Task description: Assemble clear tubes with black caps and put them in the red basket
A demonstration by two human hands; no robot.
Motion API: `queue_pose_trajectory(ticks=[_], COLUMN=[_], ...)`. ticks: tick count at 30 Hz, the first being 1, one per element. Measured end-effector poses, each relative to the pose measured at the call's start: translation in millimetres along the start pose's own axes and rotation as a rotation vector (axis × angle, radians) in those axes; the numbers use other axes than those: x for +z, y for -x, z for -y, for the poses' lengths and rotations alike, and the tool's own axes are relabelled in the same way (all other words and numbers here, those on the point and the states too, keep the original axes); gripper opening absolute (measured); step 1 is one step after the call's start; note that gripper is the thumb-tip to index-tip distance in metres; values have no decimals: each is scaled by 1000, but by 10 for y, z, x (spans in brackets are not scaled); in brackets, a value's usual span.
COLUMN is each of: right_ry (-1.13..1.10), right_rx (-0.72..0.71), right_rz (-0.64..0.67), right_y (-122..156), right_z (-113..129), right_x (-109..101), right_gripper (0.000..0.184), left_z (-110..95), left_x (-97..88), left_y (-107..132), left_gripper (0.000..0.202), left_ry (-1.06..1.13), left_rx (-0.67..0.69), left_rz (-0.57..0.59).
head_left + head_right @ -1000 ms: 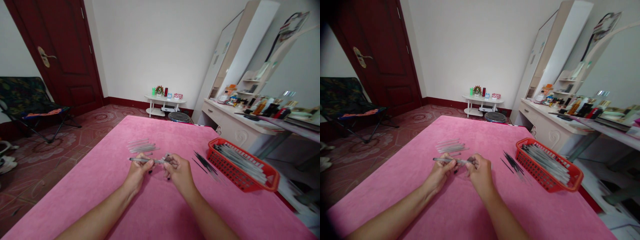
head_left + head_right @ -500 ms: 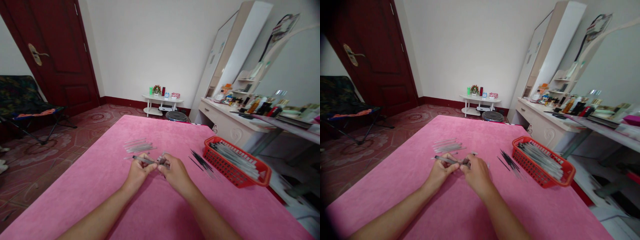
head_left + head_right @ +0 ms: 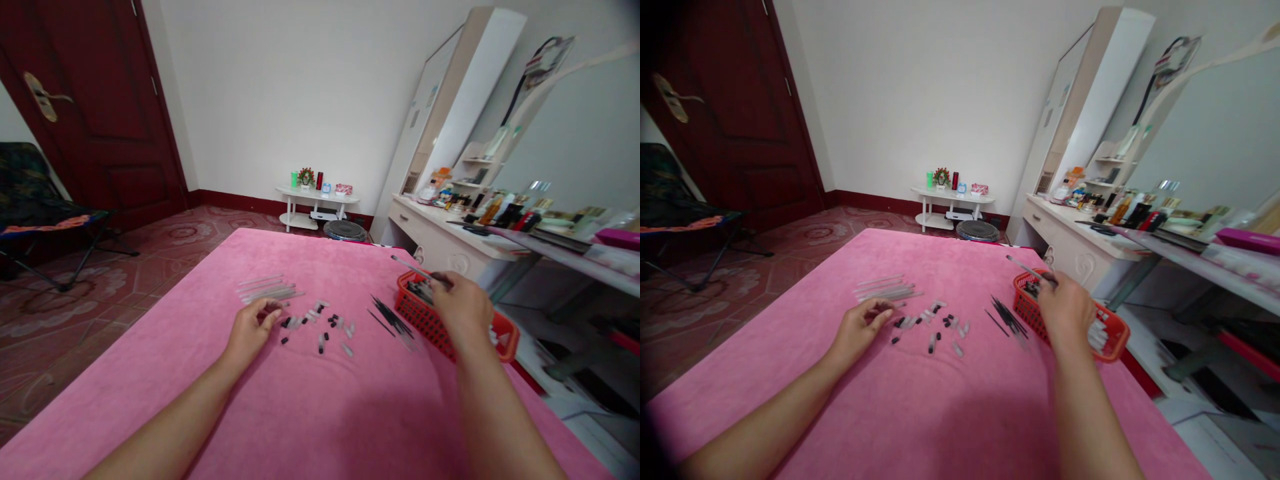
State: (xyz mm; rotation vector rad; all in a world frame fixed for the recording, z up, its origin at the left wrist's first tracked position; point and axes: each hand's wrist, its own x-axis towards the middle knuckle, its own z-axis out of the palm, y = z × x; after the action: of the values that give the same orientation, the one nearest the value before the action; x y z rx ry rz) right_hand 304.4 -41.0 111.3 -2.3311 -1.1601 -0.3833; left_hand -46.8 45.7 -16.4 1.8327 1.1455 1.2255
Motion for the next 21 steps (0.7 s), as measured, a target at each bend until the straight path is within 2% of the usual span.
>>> queue_pose_trajectory(ticks=[3,6,9,13,16,19,21], right_ry=[118,160,186,212,159,24,-51], right_rx=[191,247,236,143,9,-166,-249], right_rz=[52,102,123,12,-62,-19,77], right_y=[-68,-99,-99,-63,-24,26,66], right_z=[-177,-235,-235,-186,-86,64,159], right_x=[-53,-48,-17,38,95,177,242], right_gripper=[37,36,35,35,33,28,24], left_z=[7,24,82,176,214,244,271], left_x=[7,5,-25,-85,-107,-104,-97], left_y=[-5,-6,-25,-67,-86,-91,-87], left_gripper=[14,15,16,21,28,31,32], left_ry=[-4,-23,-95,-298,-438,-473,-458], left_rx=[-12,-1,43,171,223,252,249], left_rz=[-6,-12,-42,-33,-1,18,15])
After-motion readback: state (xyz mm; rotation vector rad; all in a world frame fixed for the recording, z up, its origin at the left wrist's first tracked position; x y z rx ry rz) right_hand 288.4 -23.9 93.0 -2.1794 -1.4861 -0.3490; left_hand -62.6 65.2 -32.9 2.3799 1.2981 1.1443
